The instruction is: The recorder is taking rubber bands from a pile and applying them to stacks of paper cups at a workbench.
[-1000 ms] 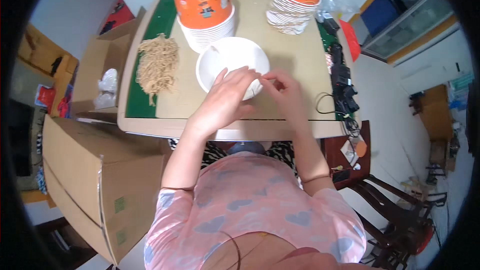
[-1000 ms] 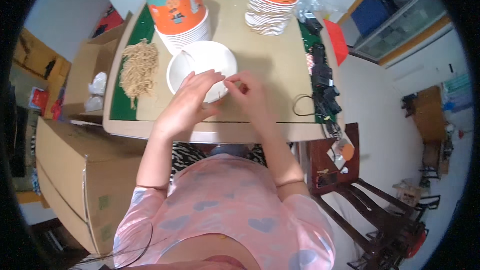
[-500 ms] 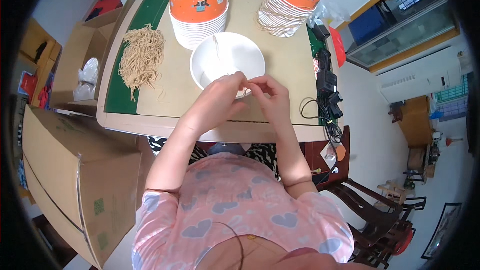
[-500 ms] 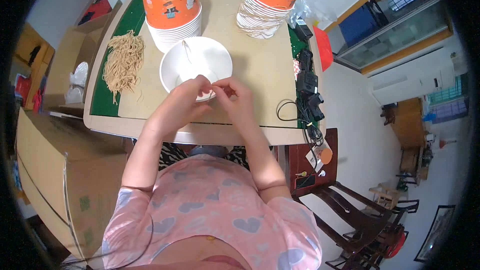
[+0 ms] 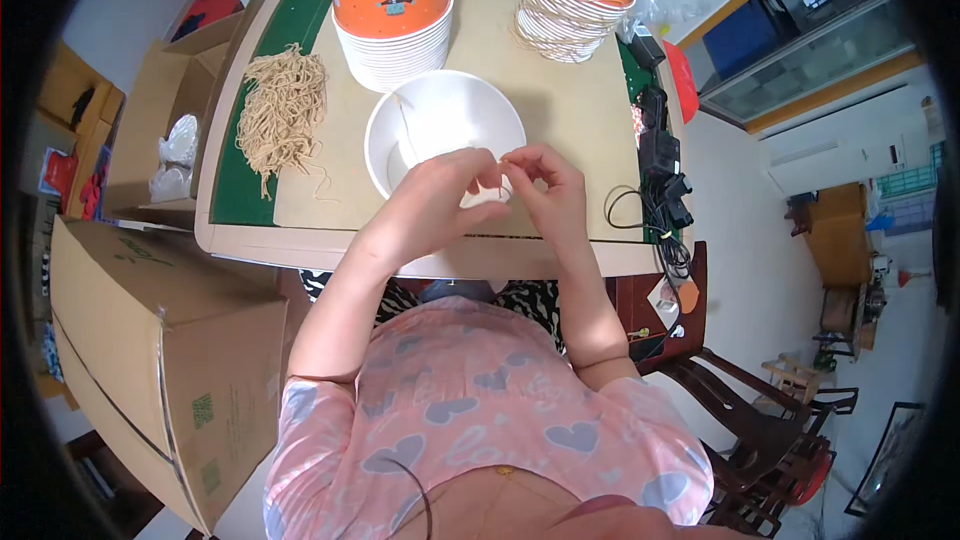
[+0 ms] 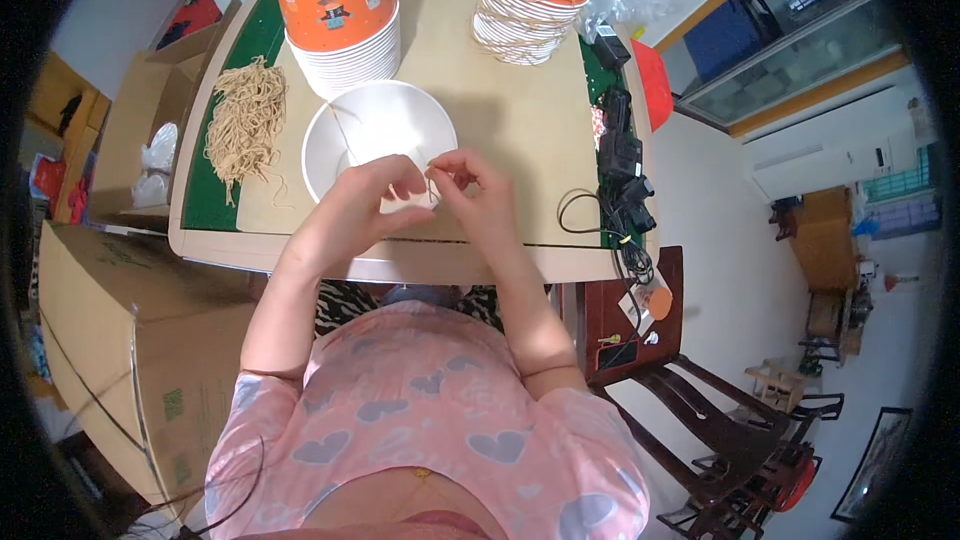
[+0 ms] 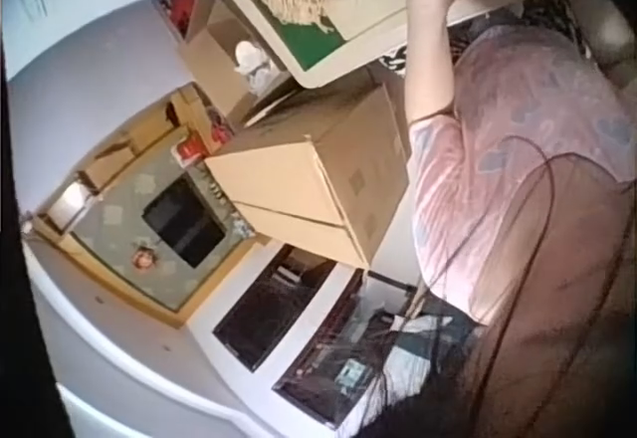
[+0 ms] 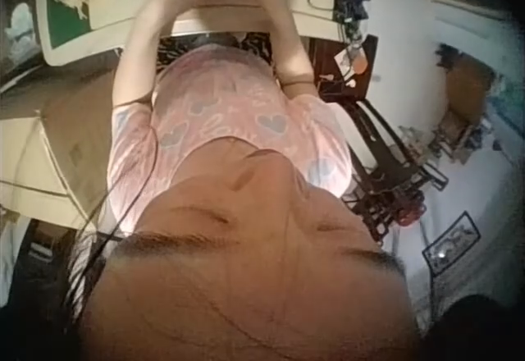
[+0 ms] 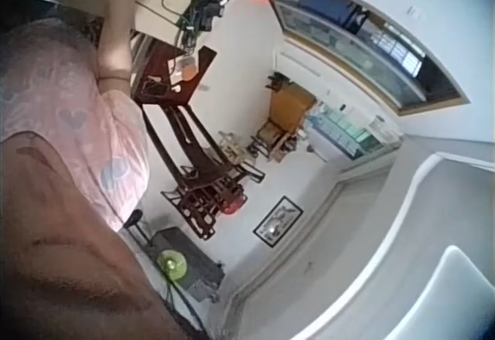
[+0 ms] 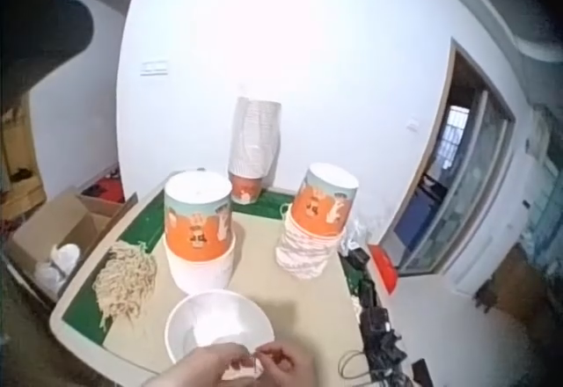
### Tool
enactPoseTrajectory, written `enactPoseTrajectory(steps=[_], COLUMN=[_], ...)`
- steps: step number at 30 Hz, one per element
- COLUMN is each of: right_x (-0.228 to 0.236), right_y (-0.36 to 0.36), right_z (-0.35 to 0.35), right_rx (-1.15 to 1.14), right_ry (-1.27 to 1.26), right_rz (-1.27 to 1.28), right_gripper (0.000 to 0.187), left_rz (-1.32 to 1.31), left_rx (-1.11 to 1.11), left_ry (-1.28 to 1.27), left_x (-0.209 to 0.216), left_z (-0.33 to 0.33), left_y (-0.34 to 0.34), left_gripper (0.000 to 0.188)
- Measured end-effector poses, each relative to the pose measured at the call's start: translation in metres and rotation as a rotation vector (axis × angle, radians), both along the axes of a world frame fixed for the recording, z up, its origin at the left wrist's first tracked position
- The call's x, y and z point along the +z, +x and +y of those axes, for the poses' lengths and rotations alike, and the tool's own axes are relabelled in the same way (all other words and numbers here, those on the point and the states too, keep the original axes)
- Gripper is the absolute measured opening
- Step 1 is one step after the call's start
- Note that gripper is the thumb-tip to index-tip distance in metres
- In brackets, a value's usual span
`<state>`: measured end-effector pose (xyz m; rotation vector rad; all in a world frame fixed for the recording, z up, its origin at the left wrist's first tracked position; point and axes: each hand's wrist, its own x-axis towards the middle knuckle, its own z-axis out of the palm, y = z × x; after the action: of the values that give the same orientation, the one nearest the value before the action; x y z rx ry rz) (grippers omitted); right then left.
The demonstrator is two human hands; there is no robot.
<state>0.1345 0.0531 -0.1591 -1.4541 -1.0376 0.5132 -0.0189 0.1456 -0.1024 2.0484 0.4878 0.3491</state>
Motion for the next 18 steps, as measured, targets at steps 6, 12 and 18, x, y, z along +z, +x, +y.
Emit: enactPoseTrajectory(steps=[6,12,18], right_x=[0.002,0.004,0.022], right_y=[-0.003,-0.012,0.141], right_z=[-0.004,-0.009,0.004], right_rx=[0.033,0.077,-0.432], right_ry=[0.003,0.073,-0.014], right_rz=[0.003,-0.043,-0.625], right_gripper=[0.007,0.013,0.03], left_rz=[-0.121,-0.168,-0.185], left_rx=[0.088,0.167,0.197], left_ry=[0.135,0.091,0.069], left_x=[-0.008,-0.019,-0.015], left_z=[-0.003,-0.005,-0.005], left_y=[0.0,0.008,0.005], left_gripper=[0.022,0.01,0.006])
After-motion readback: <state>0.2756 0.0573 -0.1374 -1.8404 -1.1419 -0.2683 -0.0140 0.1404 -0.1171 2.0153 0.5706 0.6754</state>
